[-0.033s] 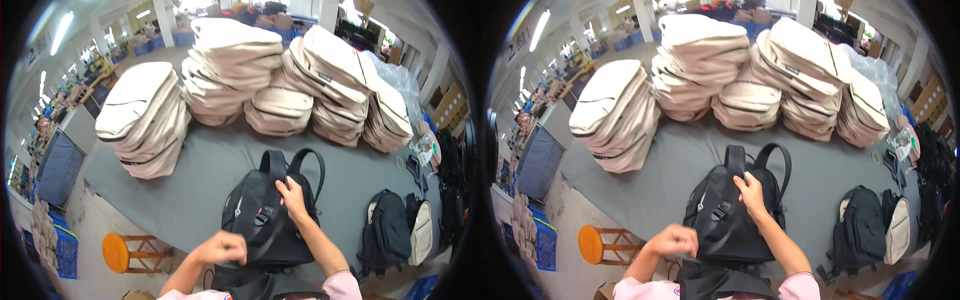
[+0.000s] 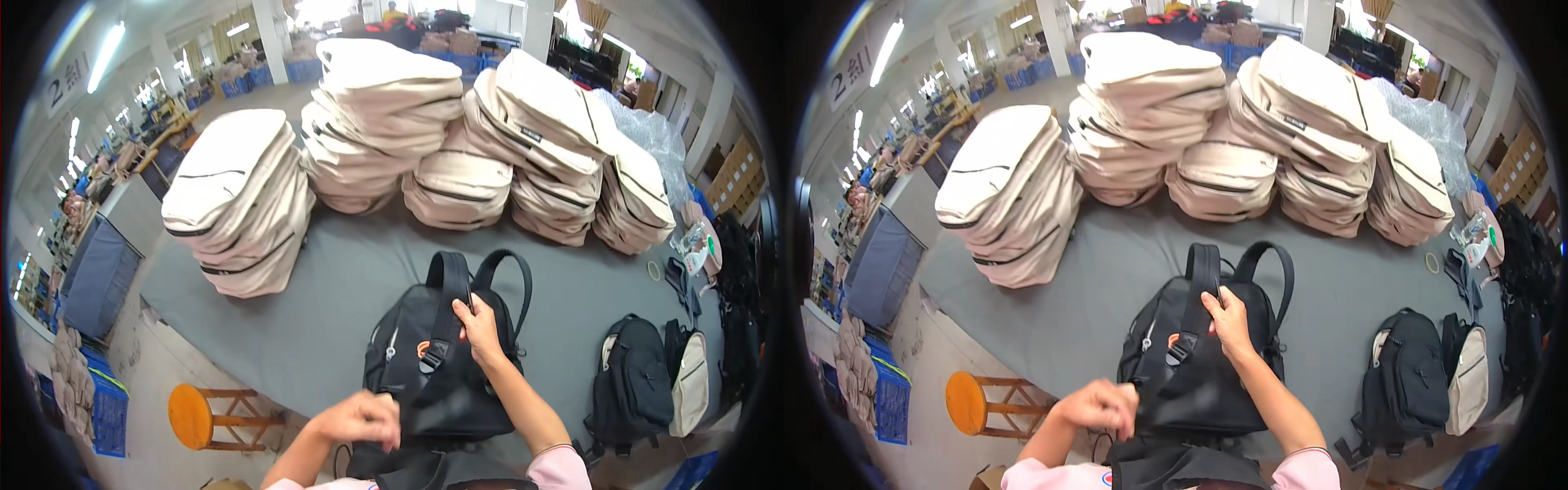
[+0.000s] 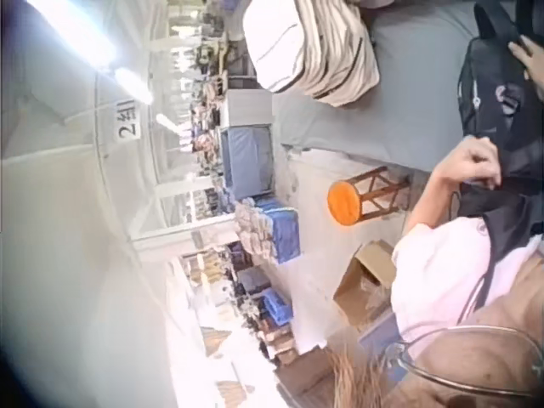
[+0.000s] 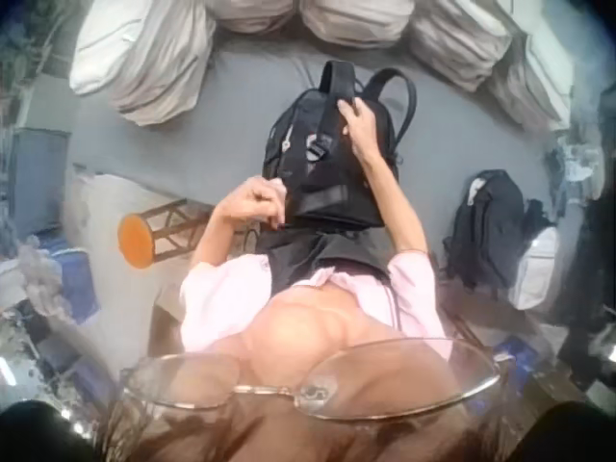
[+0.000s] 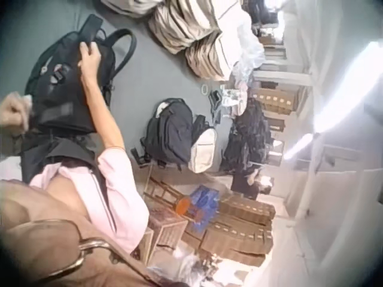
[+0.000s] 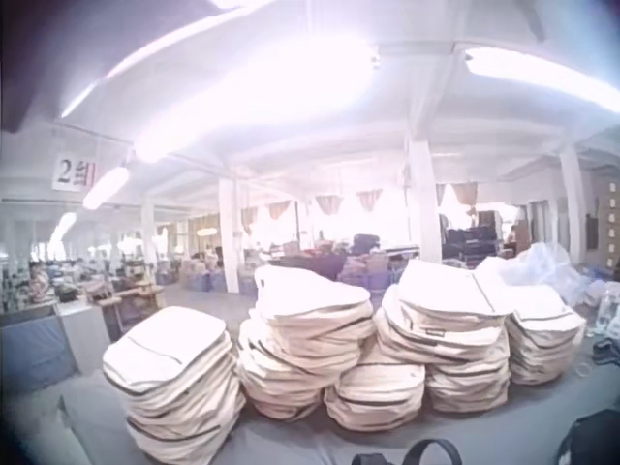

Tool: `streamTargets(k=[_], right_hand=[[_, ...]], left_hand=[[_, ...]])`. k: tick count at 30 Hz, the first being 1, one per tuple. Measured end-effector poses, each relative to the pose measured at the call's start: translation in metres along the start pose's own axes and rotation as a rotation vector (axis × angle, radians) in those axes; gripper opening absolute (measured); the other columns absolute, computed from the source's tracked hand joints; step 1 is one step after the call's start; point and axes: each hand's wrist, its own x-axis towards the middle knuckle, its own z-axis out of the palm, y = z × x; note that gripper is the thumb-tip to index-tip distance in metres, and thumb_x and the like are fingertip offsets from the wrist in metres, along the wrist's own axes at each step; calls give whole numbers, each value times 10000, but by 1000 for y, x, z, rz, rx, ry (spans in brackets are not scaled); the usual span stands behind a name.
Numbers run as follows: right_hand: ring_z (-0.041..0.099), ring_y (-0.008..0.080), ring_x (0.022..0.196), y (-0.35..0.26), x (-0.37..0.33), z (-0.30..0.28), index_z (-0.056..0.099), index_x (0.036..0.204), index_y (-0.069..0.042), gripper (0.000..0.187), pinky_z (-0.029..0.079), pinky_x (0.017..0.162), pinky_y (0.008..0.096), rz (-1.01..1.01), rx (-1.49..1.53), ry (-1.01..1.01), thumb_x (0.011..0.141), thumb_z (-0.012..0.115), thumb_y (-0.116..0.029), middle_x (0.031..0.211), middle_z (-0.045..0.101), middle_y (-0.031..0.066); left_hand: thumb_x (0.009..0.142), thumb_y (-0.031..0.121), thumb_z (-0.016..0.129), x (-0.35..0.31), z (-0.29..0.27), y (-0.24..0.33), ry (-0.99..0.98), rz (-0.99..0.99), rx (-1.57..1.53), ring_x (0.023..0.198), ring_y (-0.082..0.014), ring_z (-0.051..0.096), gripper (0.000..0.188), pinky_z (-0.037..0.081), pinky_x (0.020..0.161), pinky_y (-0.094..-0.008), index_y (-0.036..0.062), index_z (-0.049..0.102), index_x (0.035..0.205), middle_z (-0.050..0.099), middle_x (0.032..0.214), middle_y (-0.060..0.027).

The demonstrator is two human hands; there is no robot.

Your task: The person uses a pair of scissors to trim excess fabric and threads from the straps and seams of a black backpack. They rotate the backpack to access different areas, including the shoulder straps and the top handle, ensuring a clean finish. The person then moves the finished backpack aside and picks up another one to repeat the process.

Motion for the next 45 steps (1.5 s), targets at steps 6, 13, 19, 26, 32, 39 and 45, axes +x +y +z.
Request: streamTargets(k=[6,13,19,26,32,39,45], right_hand=[[414,28,470,-28,-14,4,568,813,-75,198,352,403,183,47,93,-6,880,646,-244,680,500,-41],[411,18,460,-37,-34,20,537,853,-82,156,328,403,170,-23,111,-195,894,623,-205,665,511,-42],[422,24,501,-25,-46,12,437,1132,-44,339,330,427,175,-133,159,2,850,626,-40,748,557,-9],[592,83,856,12,-51,14,620,1043,-35,179,486,736,241,256,291,-370,868,584,-52,962,620,5],[566,63,687,26,-85,-9,649,990,-30,150,462,579,200,325,138,-200,892,585,-123,817,589,-11],[532,130,606,-23,-104,4,656,854,-32,71,425,543,265,-486,-516,-21,809,676,-84,732,535,50],[484,102,578,-20,-87,7,552,742,-16,137,387,518,245,-309,-156,-37,839,637,-60,677,516,36]], left_hand=[[860,264,636,-11,14,23,527,-362,772,807,-125,644,331,336,999,-382,38,637,1102,708,873,-59],[886,278,632,63,19,-47,544,-381,65,886,-147,610,380,473,803,-278,11,532,1137,626,985,-62],[867,181,627,68,43,-54,686,-483,-327,892,-174,595,185,463,845,-294,9,588,926,607,976,-103],[767,187,718,76,39,-20,590,228,1116,1162,-341,452,257,371,981,-471,-17,568,813,461,1255,-187],[803,292,695,68,38,-56,619,-48,755,795,-293,539,348,441,693,-371,-11,550,896,508,851,-121],[784,369,708,69,37,-58,559,-114,658,714,-296,470,455,404,640,-380,-18,493,888,437,817,-136],[730,262,759,63,33,-52,584,-130,449,745,-151,379,434,375,653,-305,32,416,863,368,806,-33]])
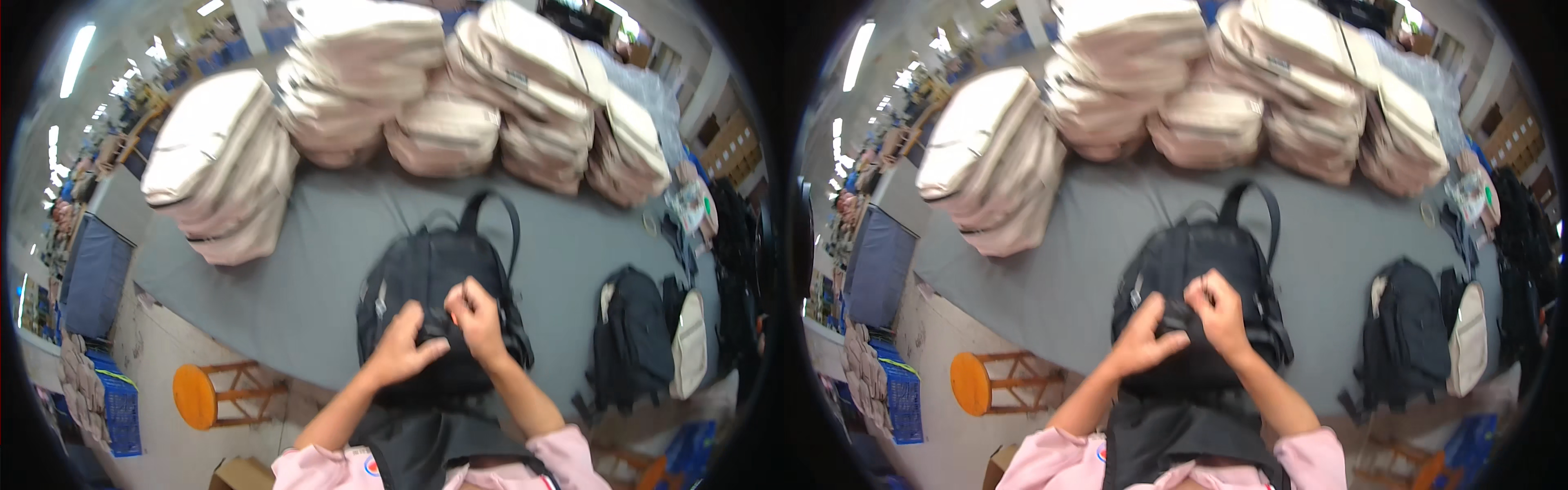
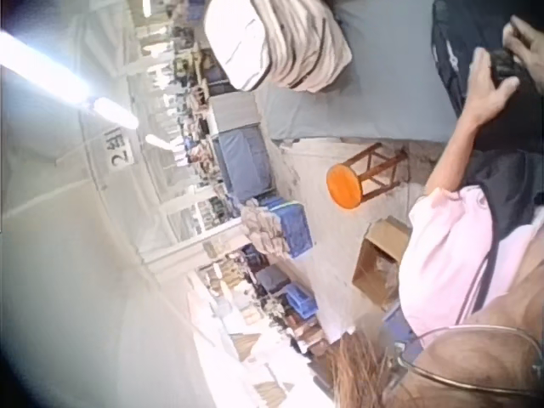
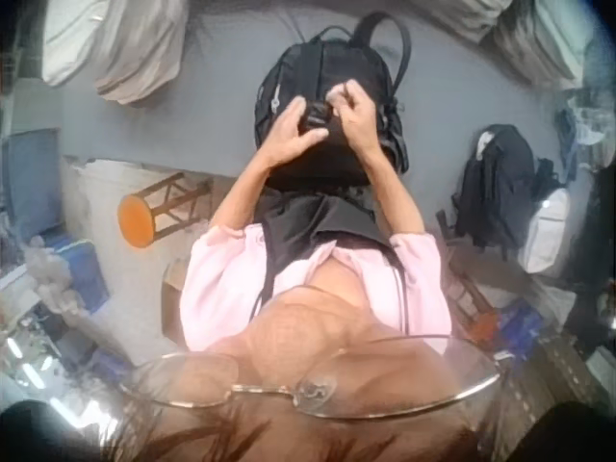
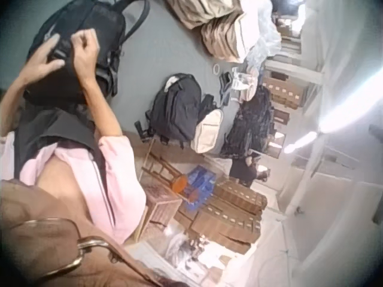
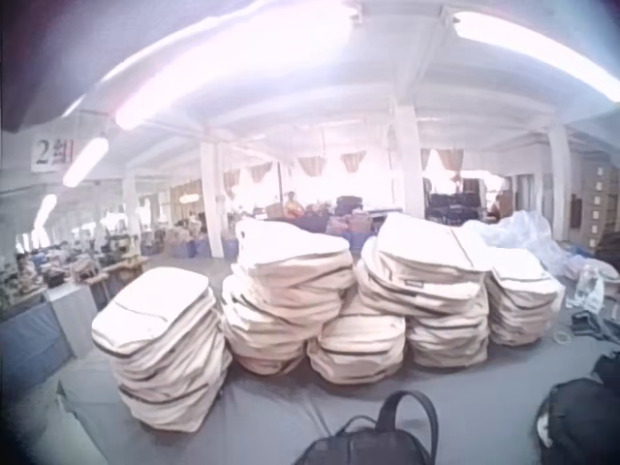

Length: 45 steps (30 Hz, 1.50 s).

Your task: The person uses a pair of scissors to trim excess fabric and threads from the straps and seams of a black backpack. They rotate the backpack to access different areas, including the shoulder straps and the top handle, ensuring a clean finish. The person then moves the finished backpack aside and picks up another one to repeat the process.

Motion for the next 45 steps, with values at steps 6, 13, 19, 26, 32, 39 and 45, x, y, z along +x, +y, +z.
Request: streamTargets(k=[6,13,19,26,32,39,45], right_hand=[[478,69,574,-12,-20,-21,551,915,-15,86,391,505,218,-137,-294,-40,873,611,-60,680,519,24],[615,185,638,-17,-27,-23,591,979,-41,245,482,544,282,-164,-614,-57,765,700,-91,848,551,69],[595,177,616,-18,-21,-29,624,911,-38,167,469,537,288,-21,-437,-108,773,685,-108,797,541,50],[570,185,576,-23,-15,-34,628,892,-68,169,452,514,298,-141,-651,-146,755,696,-142,758,523,36],[514,183,508,-21,-19,-32,626,861,-100,181,404,465,298,-409,-906,-71,714,712,-161,716,508,15],[506,178,501,-19,-27,-30,629,878,-77,211,397,466,291,-465,-965,-36,704,719,-155,709,511,14],[527,188,530,-16,-32,-31,643,892,-71,211,409,472,293,-424,-953,-18,704,725,-122,715,535,35]], left_hand=[[795,171,690,-3,3,-7,80,-7,-283,945,-172,526,383,430,836,-286,-1,551,1107,497,1043,-67],[778,118,677,-2,5,-12,25,17,-258,1036,-197,533,421,427,898,-307,0,522,1151,497,1145,-94],[765,69,669,2,6,-8,37,1,-246,1034,-210,539,405,429,895,-313,9,531,1140,506,1156,-92],[744,69,684,2,12,-11,45,19,-147,1060,-258,512,376,398,920,-348,23,556,1095,533,1159,-99],[737,89,695,1,12,-10,37,-19,-121,1060,-258,508,356,381,932,-357,34,576,1068,544,1163,-89],[730,123,710,-2,15,-11,20,-52,-134,1070,-265,502,358,377,938,-364,35,586,1053,543,1173,-92],[729,135,711,-2,15,-9,1,-58,-91,1095,-269,489,365,366,952,-366,36,589,1058,542,1168,-91]])
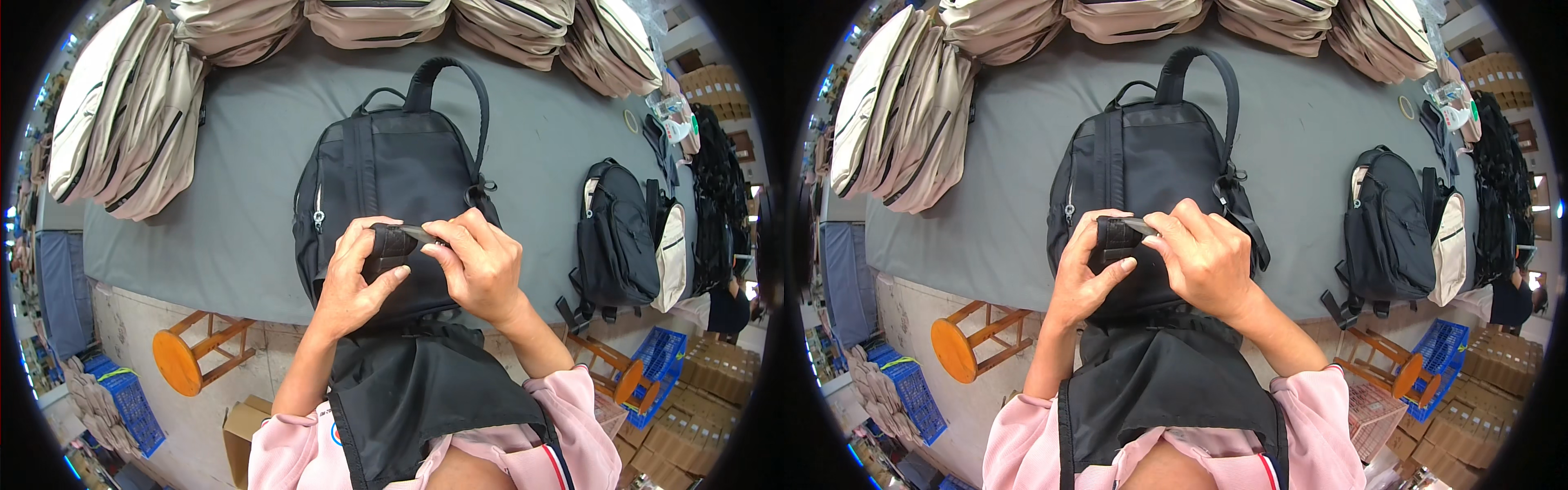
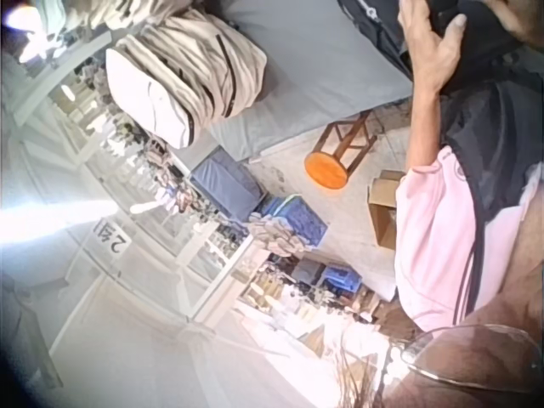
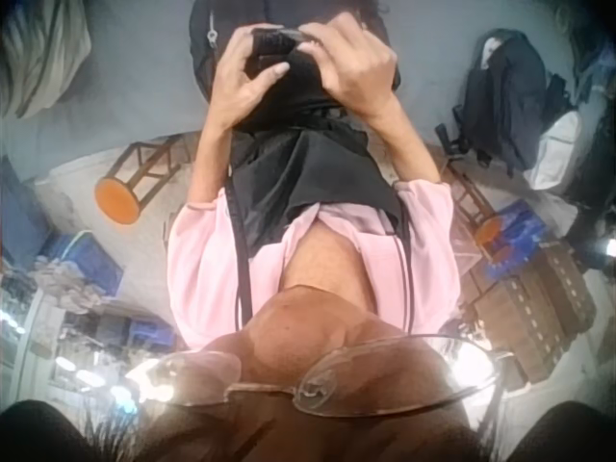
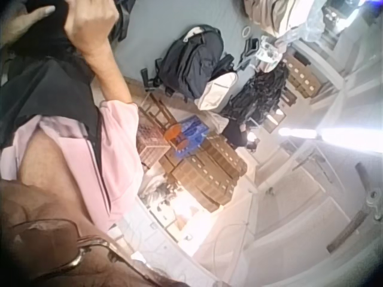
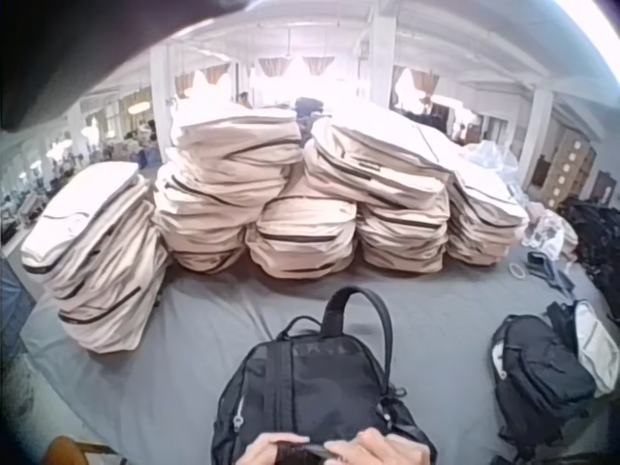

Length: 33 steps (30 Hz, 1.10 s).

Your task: The person uses a pair of scissors to trim excess fabric and threads from the straps and seams of a black backpack. They rotate the backpack to access different areas, including the shoulder straps and the top handle, ensuring a clean finish. The person then moves the finished backpack aside and picks up another one to repeat the process.

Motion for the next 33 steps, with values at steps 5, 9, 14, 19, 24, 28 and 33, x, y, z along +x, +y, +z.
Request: streamTargets(k=[5,9,14,19,24,28,33], right_hand=[[549,181,544,-2,-5,2,648,878,-54,158,439,494,277,234,322,52,735,707,-83,737,542,43],[563,158,561,-3,-7,6,653,885,-39,150,451,505,270,283,429,20,746,706,-59,753,555,53],[577,129,676,-2,-14,7,648,908,-21,146,454,556,251,404,545,12,767,686,-28,789,548,50],[477,52,779,17,-38,15,587,998,-32,274,432,727,212,759,931,-225,758,717,-53,873,510,-12],[406,34,465,-12,-35,44,588,927,-12,274,287,412,184,942,1260,-477,959,519,-275,602,538,8],[469,102,450,-18,-31,66,558,1068,71,482,298,389,194,1286,1824,-521,982,421,-384,674,619,130],[449,76,440,-36,-20,76,546,1144,60,464,319,403,187,1235,2064,-456,963,480,-362,668,624,90]], left_hand=[[727,128,712,-1,-1,0,26,51,-37,1065,-258,528,395,414,911,-353,19,580,1082,536,1174,-110],[754,156,713,-1,-1,4,46,20,-98,1041,-240,553,374,444,879,-338,-3,589,1069,526,1189,-127],[815,232,676,-12,-5,5,154,100,-33,1108,-270,500,279,405,926,-366,5,652,975,470,1268,-159],[838,190,645,-43,-13,22,468,40,236,1046,-227,491,235,423,857,-334,-29,623,920,427,1216,-141],[914,204,561,-64,0,16,232,-464,-830,616,-149,542,237,474,652,-267,-24,573,974,559,825,-87],[948,174,479,-70,-8,-26,167,-555,-1276,616,-158,587,226,483,576,-237,0,523,1084,619,852,-104],[917,153,490,-65,-11,-14,228,-671,-1142,448,-130,486,222,502,564,-254,5,465,1080,594,776,-108]])
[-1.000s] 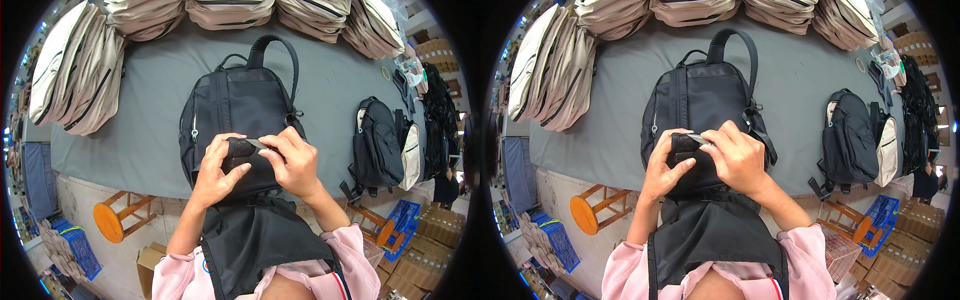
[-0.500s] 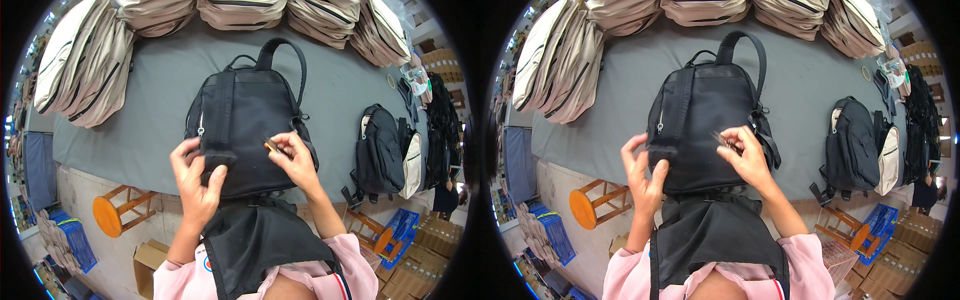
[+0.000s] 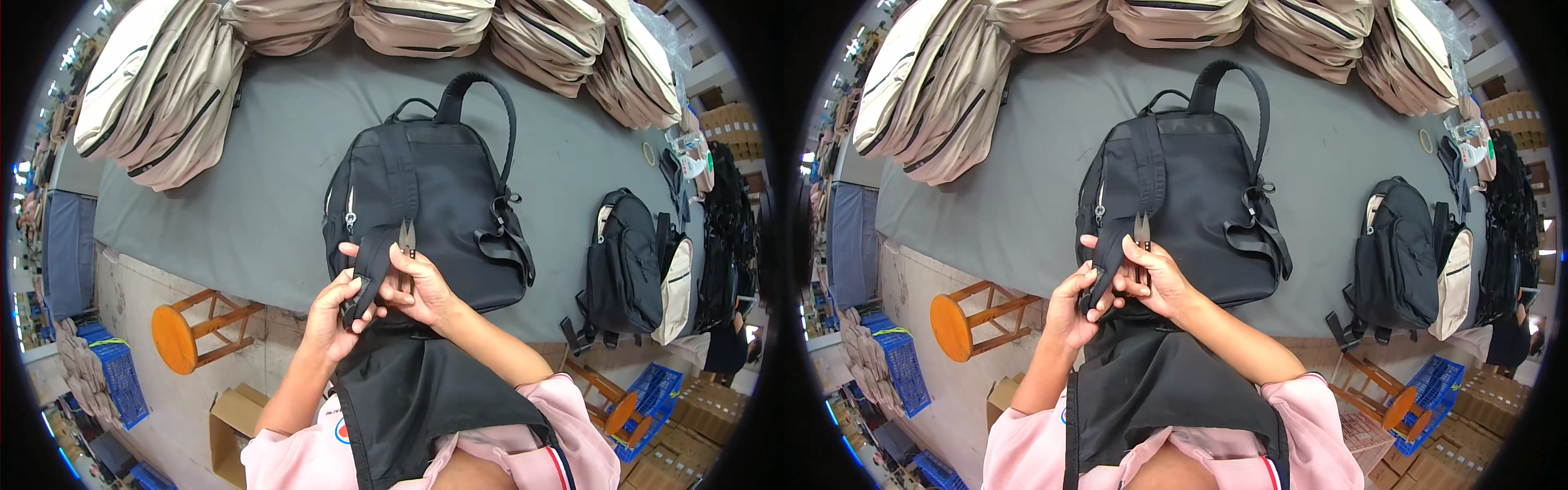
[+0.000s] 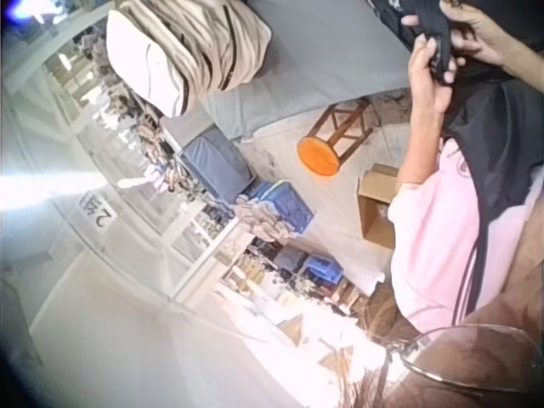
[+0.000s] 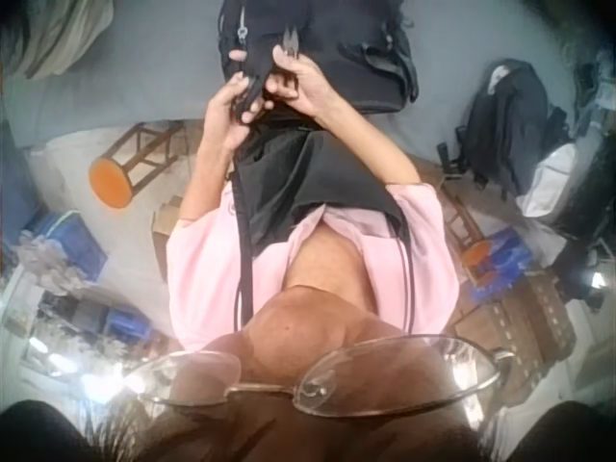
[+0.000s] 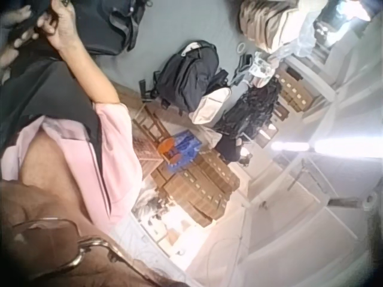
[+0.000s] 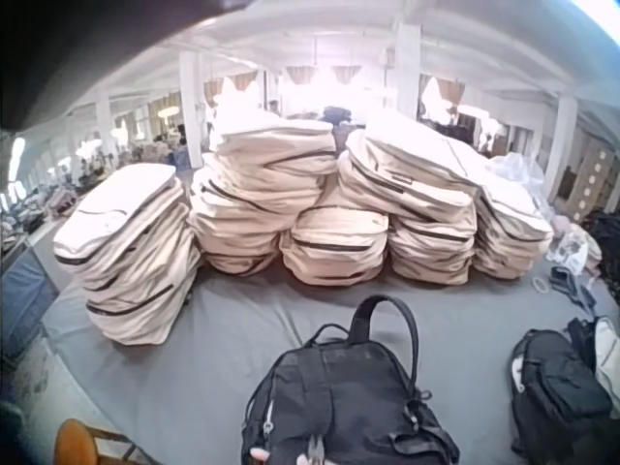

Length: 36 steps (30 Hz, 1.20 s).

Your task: The person uses a pair of scissors to trim excess fabric and threads from the straps and seams of a black backpack. They rotate the backpack to access different areas, including the shoulder straps and the top handle, ensuring a clean finish. The person then moves the finished backpack aside and picks up another one to repeat the process.

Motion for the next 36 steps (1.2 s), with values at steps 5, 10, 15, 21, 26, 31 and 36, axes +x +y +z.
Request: streamTargets(k=[5,10,15,21,26,31,36], right_hand=[[550,77,575,2,-3,-18,568,1061,2,353,452,520,214,-196,-200,76,870,658,-280,747,588,16],[608,113,786,-5,-6,-4,505,1057,-3,300,486,662,227,-612,-880,346,806,665,-43,927,612,67],[554,234,734,-21,-16,-1,452,1120,-42,488,469,655,312,-757,-1400,489,672,618,60,930,481,121],[386,29,637,-52,-2,-1,653,940,-19,241,321,563,189,-393,-752,217,923,563,-242,712,429,-60],[346,15,493,-42,-10,-3,618,994,-30,258,325,463,179,-799,-708,323,984,471,-242,675,456,-43],[503,69,572,-43,-31,2,555,1014,-30,131,400,528,204,-1020,-1396,228,900,592,-84,731,583,27],[606,159,663,-58,-53,2,539,1015,-37,300,490,571,264,-900,-1551,282,755,686,-59,837,569,71]], left_hand=[[898,128,556,-8,10,-16,80,191,422,580,-131,569,303,476,495,-210,49,397,1143,592,903,-105],[783,165,671,-12,33,-11,31,558,1600,819,-284,586,345,490,678,-389,14,500,1041,522,921,-149],[689,102,655,7,35,-7,-280,808,1950,911,-290,564,251,456,803,-391,12,555,900,483,862,-129],[623,46,716,20,47,-2,-449,1221,1496,1043,-337,491,225,427,899,-424,1,558,777,462,1244,-171],[743,50,678,27,40,9,-380,930,1154,1002,-284,497,209,409,908,-381,-40,501,808,477,1195,-157],[837,303,678,30,41,20,-214,603,834,990,-188,468,428,385,893,-294,-32,521,1054,429,1070,-88],[750,369,757,26,40,27,-210,536,843,967,-167,474,553,396,867,-278,-25,520,1057,424,1062,-70]])
